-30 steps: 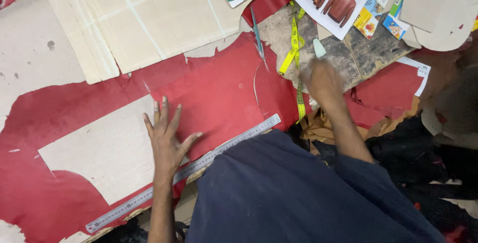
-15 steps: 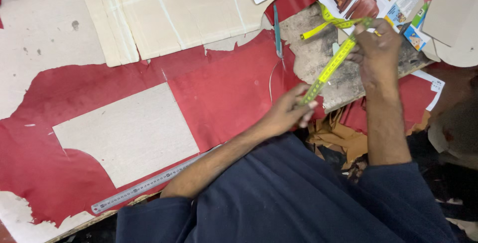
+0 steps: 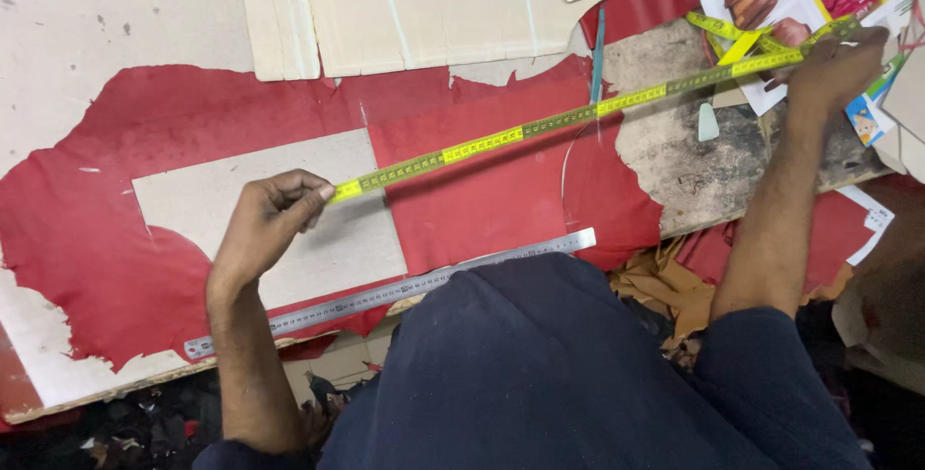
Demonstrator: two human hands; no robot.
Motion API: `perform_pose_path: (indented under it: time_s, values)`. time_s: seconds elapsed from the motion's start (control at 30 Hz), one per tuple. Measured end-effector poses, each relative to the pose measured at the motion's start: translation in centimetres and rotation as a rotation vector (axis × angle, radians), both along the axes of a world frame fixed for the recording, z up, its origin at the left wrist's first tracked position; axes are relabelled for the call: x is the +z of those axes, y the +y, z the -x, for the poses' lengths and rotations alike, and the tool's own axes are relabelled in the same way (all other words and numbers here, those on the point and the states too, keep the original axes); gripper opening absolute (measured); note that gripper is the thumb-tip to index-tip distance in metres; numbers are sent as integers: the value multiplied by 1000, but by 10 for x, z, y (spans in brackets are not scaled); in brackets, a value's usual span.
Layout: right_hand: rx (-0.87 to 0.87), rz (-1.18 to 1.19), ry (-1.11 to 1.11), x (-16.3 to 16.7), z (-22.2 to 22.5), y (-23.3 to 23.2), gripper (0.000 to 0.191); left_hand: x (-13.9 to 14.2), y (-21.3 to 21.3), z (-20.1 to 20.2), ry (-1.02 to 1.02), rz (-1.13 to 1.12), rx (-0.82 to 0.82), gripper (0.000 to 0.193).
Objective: The person lays a printed paper pattern sheet on a red leather hide and smooths it flat. They place cardboard templates on the hide, trace around them with a chalk marker, then use a steel ruler to draw straight chalk lines and a measuring tape to check dimensions on the leather.
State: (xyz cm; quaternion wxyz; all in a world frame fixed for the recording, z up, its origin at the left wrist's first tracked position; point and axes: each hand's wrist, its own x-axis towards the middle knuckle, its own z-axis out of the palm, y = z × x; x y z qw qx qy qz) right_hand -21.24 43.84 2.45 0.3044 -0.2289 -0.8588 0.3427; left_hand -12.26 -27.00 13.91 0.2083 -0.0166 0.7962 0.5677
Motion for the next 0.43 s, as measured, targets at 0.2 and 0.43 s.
perform_pose_path:
  time_s: [0.2,0.43]
  values:
    - [539,-374,-213,53,-39,-167,88,3,89,-7,375,187,-159,19]
    - [1094,43,-1008,77,-54,-312,56,43,137,28,134,264,-314,22]
